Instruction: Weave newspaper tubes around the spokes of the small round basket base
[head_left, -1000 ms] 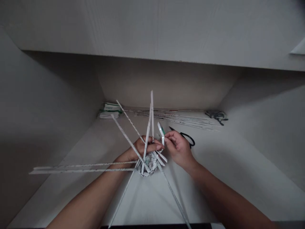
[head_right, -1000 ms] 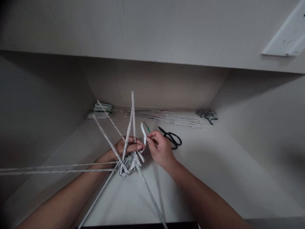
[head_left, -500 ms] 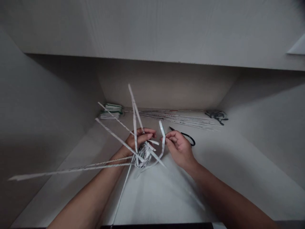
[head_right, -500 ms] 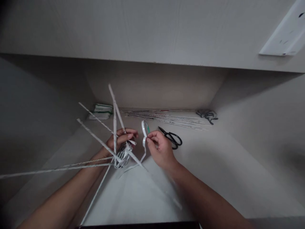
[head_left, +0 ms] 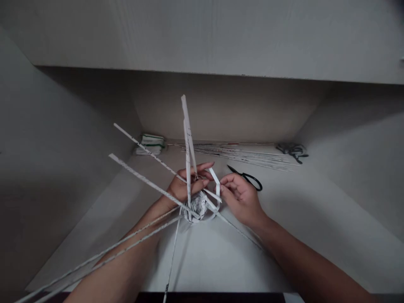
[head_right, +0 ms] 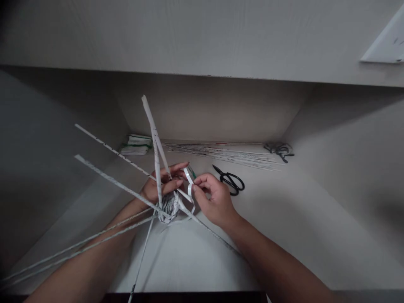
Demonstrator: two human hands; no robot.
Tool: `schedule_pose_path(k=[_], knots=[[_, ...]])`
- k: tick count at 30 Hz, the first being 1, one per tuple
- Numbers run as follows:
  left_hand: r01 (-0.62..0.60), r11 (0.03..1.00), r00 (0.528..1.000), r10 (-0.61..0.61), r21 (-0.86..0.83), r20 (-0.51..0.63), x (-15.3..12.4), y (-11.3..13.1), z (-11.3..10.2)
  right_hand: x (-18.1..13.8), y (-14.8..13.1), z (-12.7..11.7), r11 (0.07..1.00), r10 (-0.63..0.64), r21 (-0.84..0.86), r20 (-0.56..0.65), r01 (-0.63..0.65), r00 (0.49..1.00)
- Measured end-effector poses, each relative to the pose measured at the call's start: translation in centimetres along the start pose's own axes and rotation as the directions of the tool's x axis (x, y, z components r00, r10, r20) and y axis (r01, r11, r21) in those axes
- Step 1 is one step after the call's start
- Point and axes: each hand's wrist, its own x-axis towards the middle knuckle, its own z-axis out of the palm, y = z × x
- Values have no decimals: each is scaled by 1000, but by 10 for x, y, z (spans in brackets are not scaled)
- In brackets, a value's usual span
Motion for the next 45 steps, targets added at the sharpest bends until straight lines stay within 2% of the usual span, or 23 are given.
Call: schedule_pose_path(k=[4,8,12,16,21,25,30,45], knots=[[-14,999,997,12,-34,-72,0,1,3,0,-1,0,1000,11,-21,-1,-12,1000],[-7,998,983,-4,-56,-182,1,0,6,-1,-1,-2,992,-58,-112,0,57,998],[22,999,978,-29,-32,-207,2,2,8,-2,0,-3,987,-79,-143,-24,75,997],[20,999,973,-13,30,-232,0,7,12,-2,-1,-2,993,-36,-112,-21,34,999],[8,999,986,1,52,-166,-2,8,14,-1,-2,-2,998,59,-24,-48,-60,997],[-15,998,997,19,53,-80,-3,2,13,3,-3,-2,992,109,73,-14,-108,994],[-24,993,998,30,117,-48,-6,-3,12,5,-4,-2,983,150,112,-9,-148,989],[-58,990,998,57,129,10,-5,-4,10,6,-1,-1,982,156,108,-17,-153,988]])
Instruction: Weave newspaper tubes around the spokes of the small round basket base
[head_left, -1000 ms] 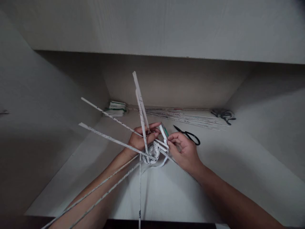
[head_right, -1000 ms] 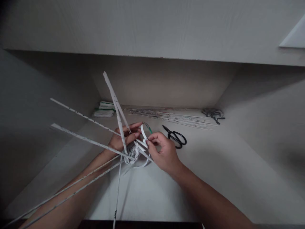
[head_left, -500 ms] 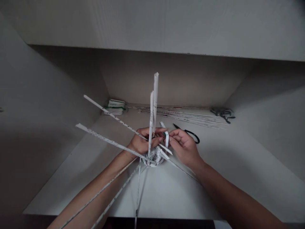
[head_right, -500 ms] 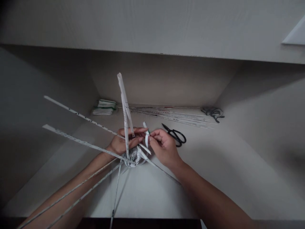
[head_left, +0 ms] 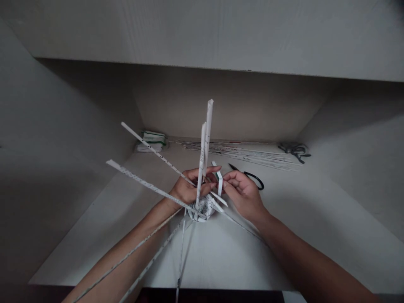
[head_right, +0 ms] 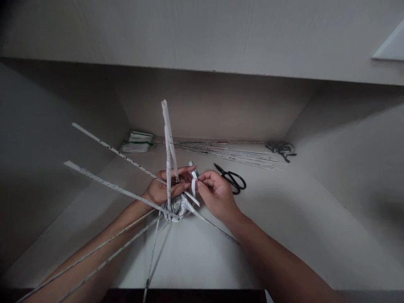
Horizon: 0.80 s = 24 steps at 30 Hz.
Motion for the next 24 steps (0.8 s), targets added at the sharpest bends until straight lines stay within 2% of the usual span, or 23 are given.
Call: schedule_pose_path(k=[5,12,24], knots=[[-47,998,999,46,32,18,1,5,1,1,4,1,1000,9,27,12,-9,1000],[5,1000,999,-6,24,33,0,10,5,1,4,0,999,-8,39,19,7,1000],[54,999,999,-54,-6,-6,0,6,6,0,-2,1,999,-40,34,23,40,999]])
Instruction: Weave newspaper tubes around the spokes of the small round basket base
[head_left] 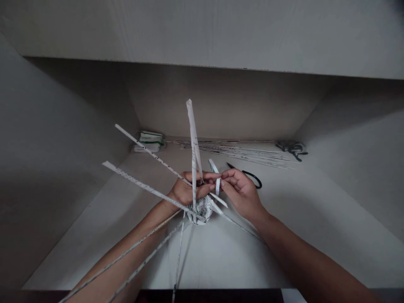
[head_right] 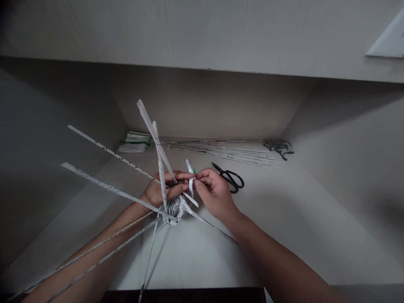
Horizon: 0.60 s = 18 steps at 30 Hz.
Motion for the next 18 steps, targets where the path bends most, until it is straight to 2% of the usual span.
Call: schedule_pose_path(k=[4,7,13,18], knots=[[-1,1000,1000,0,-24,-29,0,-4,1,-1,-1,0,998,-29,57,-15,30,999],[-6,1000,999,6,-8,-44,0,-7,1,-3,1,0,998,-43,40,24,42,999],[34,996,999,-37,-78,-39,0,-6,1,-3,9,1,998,14,65,76,-19,997],[40,996,999,-43,-81,-26,0,-4,1,-4,6,-1,998,10,60,101,-16,995]])
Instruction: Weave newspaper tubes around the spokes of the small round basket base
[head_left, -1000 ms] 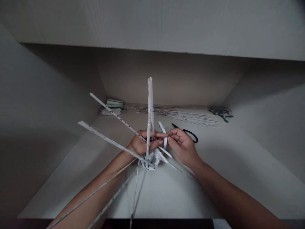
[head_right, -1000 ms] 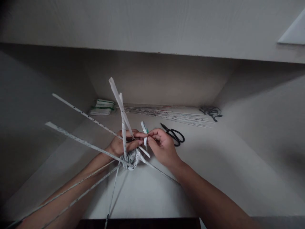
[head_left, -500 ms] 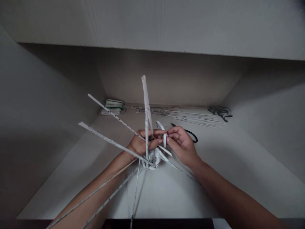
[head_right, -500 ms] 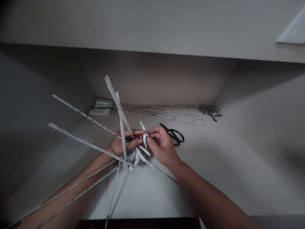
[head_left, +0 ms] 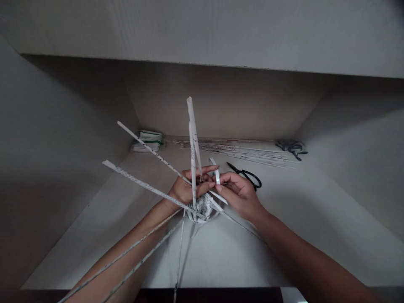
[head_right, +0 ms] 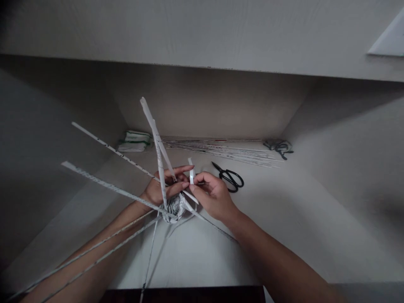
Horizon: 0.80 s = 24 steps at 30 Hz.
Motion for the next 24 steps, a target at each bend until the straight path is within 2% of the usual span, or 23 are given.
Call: schedule_pose_path(k=[5,12,16,24], knots=[[21,999,1000,-20,-29,14,0,-1,-1,0,-7,-3,999,4,42,23,-5,1000],[41,999,999,-41,2,-9,-1,2,1,4,-3,-9,982,14,183,140,-39,990],[84,996,996,-83,-22,19,-2,3,1,4,1,-10,987,1,157,143,-24,990],[79,997,996,-78,-23,43,-4,2,0,2,-4,-5,996,28,82,83,-35,996]])
